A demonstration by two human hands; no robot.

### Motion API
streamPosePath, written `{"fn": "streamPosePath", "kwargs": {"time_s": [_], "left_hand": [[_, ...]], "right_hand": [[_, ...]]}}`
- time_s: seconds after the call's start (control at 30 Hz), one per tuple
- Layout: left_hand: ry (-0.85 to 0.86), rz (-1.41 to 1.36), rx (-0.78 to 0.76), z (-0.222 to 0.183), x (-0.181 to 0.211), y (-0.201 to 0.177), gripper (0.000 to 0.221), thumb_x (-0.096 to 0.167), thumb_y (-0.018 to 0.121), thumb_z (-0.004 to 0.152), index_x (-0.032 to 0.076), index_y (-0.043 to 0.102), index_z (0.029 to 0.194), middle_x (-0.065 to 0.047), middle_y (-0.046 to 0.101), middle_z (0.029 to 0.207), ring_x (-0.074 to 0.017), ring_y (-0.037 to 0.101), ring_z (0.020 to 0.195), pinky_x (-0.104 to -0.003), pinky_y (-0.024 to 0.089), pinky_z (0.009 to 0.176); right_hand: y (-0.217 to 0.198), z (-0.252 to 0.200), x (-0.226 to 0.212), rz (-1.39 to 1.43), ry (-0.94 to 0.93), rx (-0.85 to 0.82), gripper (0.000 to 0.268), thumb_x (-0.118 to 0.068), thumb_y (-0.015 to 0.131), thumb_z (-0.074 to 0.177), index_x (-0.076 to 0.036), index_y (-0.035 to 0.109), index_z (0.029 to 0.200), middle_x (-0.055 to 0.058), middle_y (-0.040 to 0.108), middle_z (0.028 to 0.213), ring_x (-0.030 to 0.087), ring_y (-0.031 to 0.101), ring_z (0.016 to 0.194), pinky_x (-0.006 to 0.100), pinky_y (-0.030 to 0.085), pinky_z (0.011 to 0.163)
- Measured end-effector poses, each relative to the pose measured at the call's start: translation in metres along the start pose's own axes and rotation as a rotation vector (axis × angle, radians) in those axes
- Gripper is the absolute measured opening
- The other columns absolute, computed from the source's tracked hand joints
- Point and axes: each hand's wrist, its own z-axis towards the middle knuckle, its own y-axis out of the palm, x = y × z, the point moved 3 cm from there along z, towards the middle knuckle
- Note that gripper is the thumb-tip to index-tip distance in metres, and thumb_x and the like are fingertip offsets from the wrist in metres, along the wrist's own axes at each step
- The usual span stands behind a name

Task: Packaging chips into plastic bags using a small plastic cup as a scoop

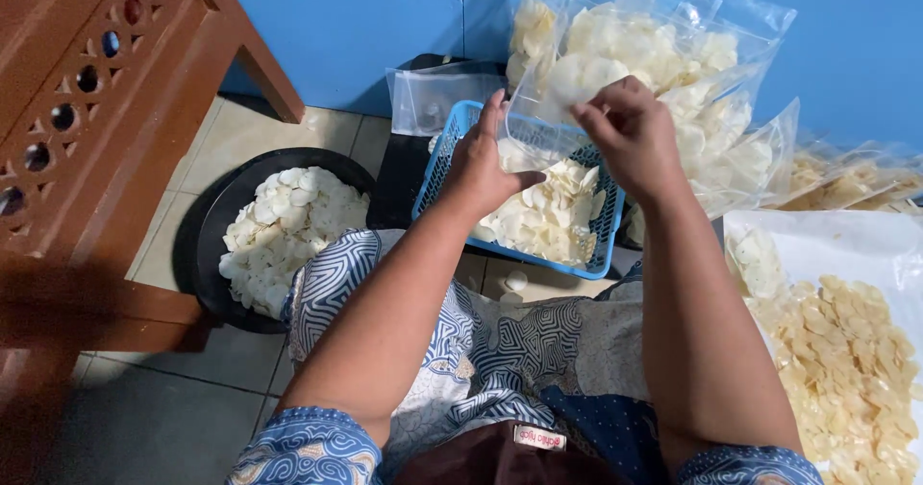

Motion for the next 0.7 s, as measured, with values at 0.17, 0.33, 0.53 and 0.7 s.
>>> {"fn": "streamPosePath", "kwargs": {"time_s": [0.17,0.33,0.53,0.7], "left_hand": [[-0.03,-0.076,-0.011,0.001,0.001,-0.001,0.124,0.027,0.101,0.06,0.01,0.025,0.157,-0.023,0.06,0.142,-0.0454,0.056,0.132,-0.056,0.047,0.112],[-0.058,-0.079,0.045,0.006,-0.012,-0.006,0.121,0.028,0.099,0.064,0.012,0.024,0.158,-0.021,0.06,0.143,-0.043,0.057,0.133,-0.054,0.046,0.113],[-0.065,-0.036,0.116,0.007,-0.008,-0.021,0.118,0.025,0.098,0.065,0.01,0.025,0.156,-0.022,0.06,0.143,-0.0452,0.058,0.131,-0.056,0.049,0.109],[-0.075,-0.007,0.137,0.005,-0.005,-0.032,0.118,0.03,0.098,0.064,0.009,0.026,0.156,-0.024,0.061,0.14,-0.0463,0.059,0.128,-0.057,0.05,0.107]], "right_hand": [[-0.007,0.001,-0.021,0.021,0.029,-0.018,0.009,-0.013,0.076,0.106,-0.005,0.079,0.109,0.015,0.056,0.09,0.018,0.05,0.078,0.032,0.042,0.072],[-0.003,-0.004,0.028,0.085,0.266,0.055,0.013,-0.017,0.065,0.112,-0.009,0.075,0.107,0.002,0.051,0.062,0.01,0.049,0.059,0.022,0.04,0.058],[0.062,-0.03,0.184,-1.086,0.158,-0.662,0.039,-0.03,0.054,0.096,0.0,0.079,0.091,0.019,0.077,0.096,0.041,0.07,0.079,0.046,0.058,0.077],[0.092,-0.053,0.19,-0.85,0.792,-0.699,0.076,-0.055,0.07,0.087,-0.003,0.054,0.14,0.029,0.059,0.134,0.045,0.066,0.12,0.057,0.055,0.1]]}}
